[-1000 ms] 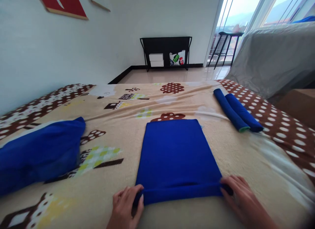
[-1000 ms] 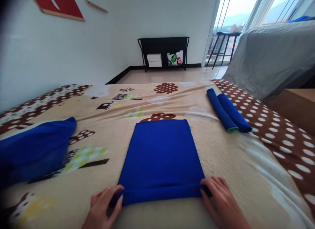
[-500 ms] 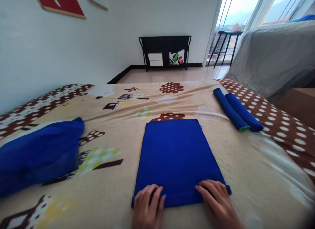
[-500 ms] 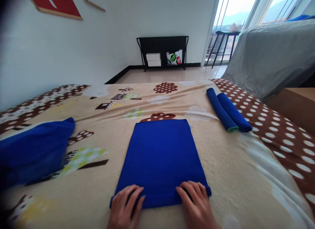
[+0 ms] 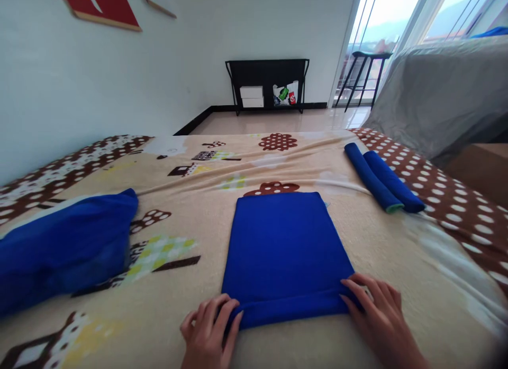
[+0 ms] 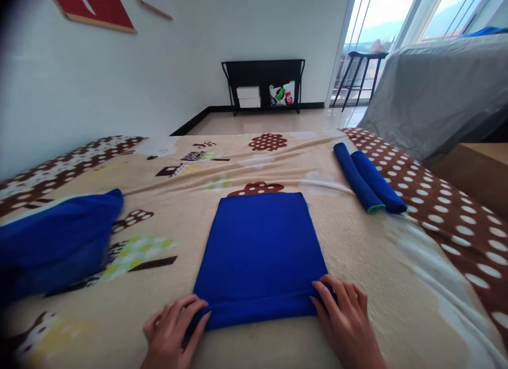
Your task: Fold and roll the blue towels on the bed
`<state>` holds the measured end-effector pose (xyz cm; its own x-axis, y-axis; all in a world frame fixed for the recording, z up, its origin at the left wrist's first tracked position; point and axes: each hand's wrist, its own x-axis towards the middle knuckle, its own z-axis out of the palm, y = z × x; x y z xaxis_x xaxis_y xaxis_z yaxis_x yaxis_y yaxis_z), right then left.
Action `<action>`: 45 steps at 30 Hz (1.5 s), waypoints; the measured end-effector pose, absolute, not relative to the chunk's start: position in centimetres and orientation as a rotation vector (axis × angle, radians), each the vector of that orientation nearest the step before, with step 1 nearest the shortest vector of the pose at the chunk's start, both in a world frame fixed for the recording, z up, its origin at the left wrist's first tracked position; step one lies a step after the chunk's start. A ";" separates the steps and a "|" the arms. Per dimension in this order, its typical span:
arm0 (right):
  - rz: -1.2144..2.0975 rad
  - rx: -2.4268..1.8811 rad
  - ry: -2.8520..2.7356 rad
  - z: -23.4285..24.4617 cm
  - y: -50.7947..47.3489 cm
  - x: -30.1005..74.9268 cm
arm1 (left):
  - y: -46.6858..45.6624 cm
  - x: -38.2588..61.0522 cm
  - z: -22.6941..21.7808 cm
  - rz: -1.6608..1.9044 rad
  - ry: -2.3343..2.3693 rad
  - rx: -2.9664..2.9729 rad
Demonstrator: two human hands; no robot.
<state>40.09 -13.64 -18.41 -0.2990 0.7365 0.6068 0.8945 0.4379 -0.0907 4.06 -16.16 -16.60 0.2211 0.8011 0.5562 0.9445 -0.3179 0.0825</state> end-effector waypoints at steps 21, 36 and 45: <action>0.037 -1.349 -2.261 -18.1 -14.1 41.6 | -17.7 7.3 -15.4 -0.505 -1.329 -2.161; -0.262 -0.915 -2.474 -14.6 -14.2 35.7 | -15.8 12.8 -18.1 -0.556 -0.988 -2.528; -0.287 -1.020 -2.686 -16.2 -14.1 38.3 | -16.0 4.9 -16.0 -0.405 -0.991 -2.567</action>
